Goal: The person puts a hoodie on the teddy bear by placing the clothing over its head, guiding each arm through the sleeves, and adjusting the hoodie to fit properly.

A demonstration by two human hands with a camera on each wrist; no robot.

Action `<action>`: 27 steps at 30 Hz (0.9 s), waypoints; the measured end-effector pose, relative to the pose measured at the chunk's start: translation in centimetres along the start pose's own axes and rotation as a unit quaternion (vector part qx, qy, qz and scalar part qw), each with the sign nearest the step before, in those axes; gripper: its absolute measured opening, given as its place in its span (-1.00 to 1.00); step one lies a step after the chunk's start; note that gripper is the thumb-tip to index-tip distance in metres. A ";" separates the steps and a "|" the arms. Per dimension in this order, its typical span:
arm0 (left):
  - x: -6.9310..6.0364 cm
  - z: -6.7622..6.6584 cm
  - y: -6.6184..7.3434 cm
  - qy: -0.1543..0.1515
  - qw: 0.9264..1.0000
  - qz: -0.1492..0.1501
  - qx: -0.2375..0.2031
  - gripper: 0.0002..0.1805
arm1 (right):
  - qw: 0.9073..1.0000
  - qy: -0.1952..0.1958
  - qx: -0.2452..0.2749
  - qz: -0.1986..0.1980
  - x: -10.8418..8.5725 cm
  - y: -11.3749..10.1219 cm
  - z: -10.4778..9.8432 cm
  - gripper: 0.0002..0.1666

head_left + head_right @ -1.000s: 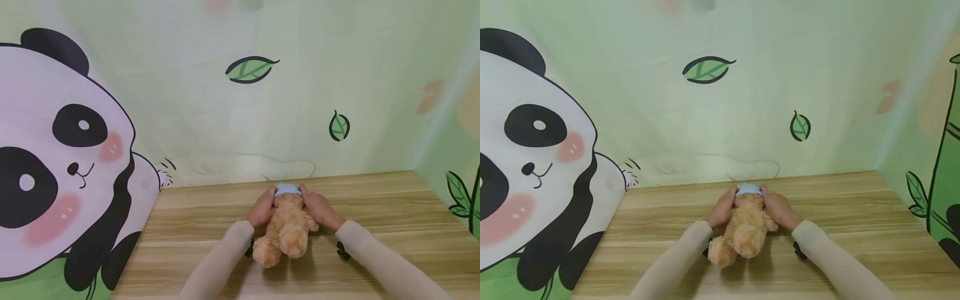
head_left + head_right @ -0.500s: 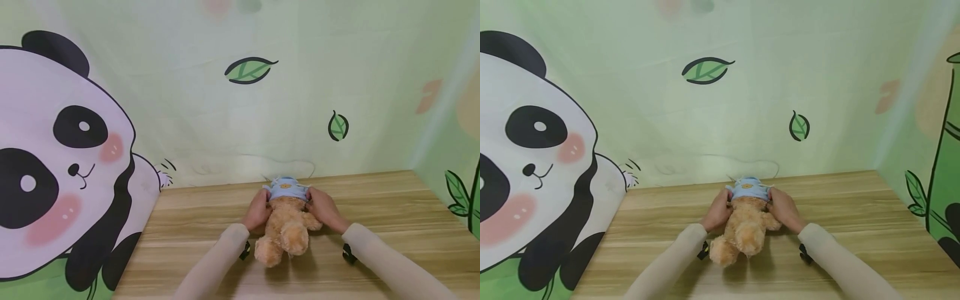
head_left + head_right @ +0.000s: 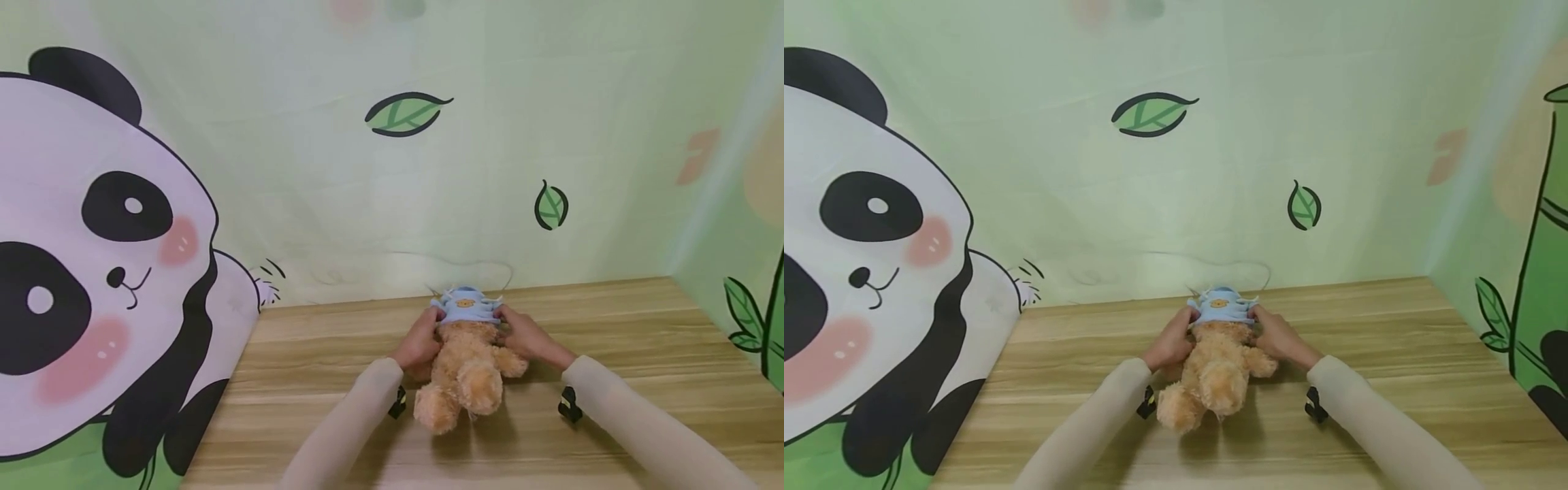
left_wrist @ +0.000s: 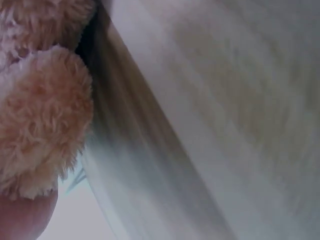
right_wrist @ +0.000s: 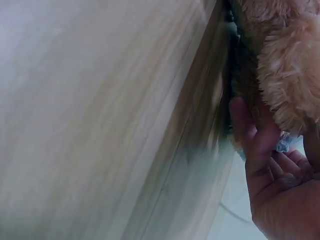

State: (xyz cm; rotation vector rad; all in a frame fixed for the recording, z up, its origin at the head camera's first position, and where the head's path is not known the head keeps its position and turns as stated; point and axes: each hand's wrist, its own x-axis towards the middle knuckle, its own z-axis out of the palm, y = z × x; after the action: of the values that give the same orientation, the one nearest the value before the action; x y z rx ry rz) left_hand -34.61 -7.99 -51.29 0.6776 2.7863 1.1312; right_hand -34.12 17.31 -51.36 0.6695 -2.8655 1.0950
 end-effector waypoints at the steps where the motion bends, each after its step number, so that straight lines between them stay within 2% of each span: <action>1: 0.1 0.0 0.0 -0.005 1.000 0.004 0.006 -0.44 | 1.000 -0.002 0.002 -0.005 0.0 0.0 0.1 -0.59; 9: 0.3 0.1 0.3 -0.009 0.999 0.035 0.030 -0.53 | 0.999 0.011 -0.018 -0.035 0.5 0.2 0.7 -0.53; 14: 0.3 0.2 0.4 -0.002 0.996 0.055 0.065 -0.57 | 0.998 0.027 -0.018 -0.044 0.5 -0.2 0.9 -0.55; 18: 0.3 0.4 0.3 0.007 0.996 0.053 0.074 -0.55 | 0.998 0.033 -0.012 -0.049 0.5 -0.8 1.0 -0.56; 21: 0.4 0.7 0.2 0.025 0.996 0.048 0.072 -0.57 | 0.998 0.037 -0.019 -0.044 0.6 -1.4 1.1 -0.57; 27: 0.5 1.2 0.4 0.095 0.992 0.038 0.068 -0.69 | 0.997 0.067 -0.034 -0.017 1.2 -1.9 1.6 -0.60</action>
State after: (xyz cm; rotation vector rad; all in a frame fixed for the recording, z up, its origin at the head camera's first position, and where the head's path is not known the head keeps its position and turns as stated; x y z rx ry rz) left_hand -34.64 -6.79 -51.86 0.7308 3.0448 1.0788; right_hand -34.21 14.59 -51.23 0.6139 -2.7548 0.9925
